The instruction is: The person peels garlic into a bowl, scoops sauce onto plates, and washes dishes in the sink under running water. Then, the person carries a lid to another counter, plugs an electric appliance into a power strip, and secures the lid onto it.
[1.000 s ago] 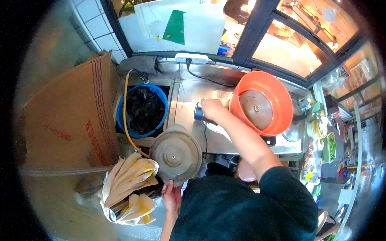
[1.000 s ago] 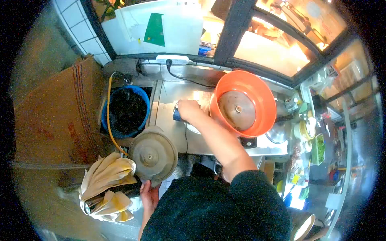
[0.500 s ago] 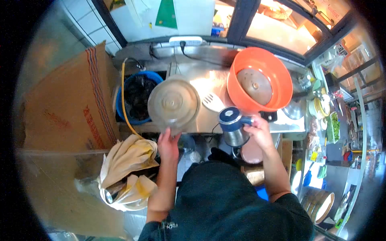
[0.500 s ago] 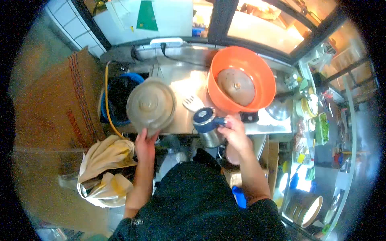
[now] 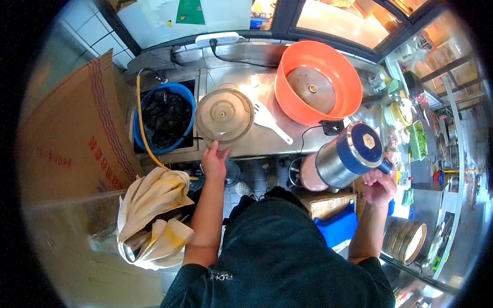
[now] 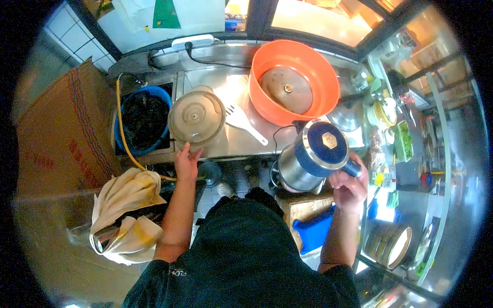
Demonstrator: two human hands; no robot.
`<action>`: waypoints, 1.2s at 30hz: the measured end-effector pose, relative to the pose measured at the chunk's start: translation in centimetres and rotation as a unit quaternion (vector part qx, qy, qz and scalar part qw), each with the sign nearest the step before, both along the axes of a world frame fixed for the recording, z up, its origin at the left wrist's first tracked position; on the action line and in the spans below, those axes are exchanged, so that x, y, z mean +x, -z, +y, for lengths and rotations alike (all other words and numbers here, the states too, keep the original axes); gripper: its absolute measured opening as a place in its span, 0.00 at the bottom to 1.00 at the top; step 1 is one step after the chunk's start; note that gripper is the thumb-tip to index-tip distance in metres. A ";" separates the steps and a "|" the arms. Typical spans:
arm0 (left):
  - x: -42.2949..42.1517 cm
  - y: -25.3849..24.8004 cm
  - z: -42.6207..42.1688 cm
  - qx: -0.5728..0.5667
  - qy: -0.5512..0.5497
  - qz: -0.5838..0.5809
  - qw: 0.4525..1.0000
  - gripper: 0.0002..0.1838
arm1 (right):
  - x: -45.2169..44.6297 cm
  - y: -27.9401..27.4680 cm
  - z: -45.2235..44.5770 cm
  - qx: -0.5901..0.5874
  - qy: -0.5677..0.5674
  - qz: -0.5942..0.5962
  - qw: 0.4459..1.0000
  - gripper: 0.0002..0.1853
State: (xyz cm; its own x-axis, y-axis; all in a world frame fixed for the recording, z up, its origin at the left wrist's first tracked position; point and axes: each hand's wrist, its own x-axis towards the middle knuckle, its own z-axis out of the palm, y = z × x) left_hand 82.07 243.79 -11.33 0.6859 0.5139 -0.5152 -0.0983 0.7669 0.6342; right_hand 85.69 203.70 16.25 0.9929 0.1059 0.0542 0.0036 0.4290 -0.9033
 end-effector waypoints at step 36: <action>-1.9 5.8 -3.5 -0.249 -0.227 -0.095 0.937 0.11 | 14.4 -10.7 -21.7 -0.025 -0.034 -0.230 0.972 0.33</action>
State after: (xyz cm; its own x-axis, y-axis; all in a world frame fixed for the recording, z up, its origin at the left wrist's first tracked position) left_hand 80.17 240.27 -17.17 0.5590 0.5023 -0.6597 -0.5601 0.8154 0.1462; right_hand 100.07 182.04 26.95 0.8559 0.1840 0.4833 0.3845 0.3985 -0.8327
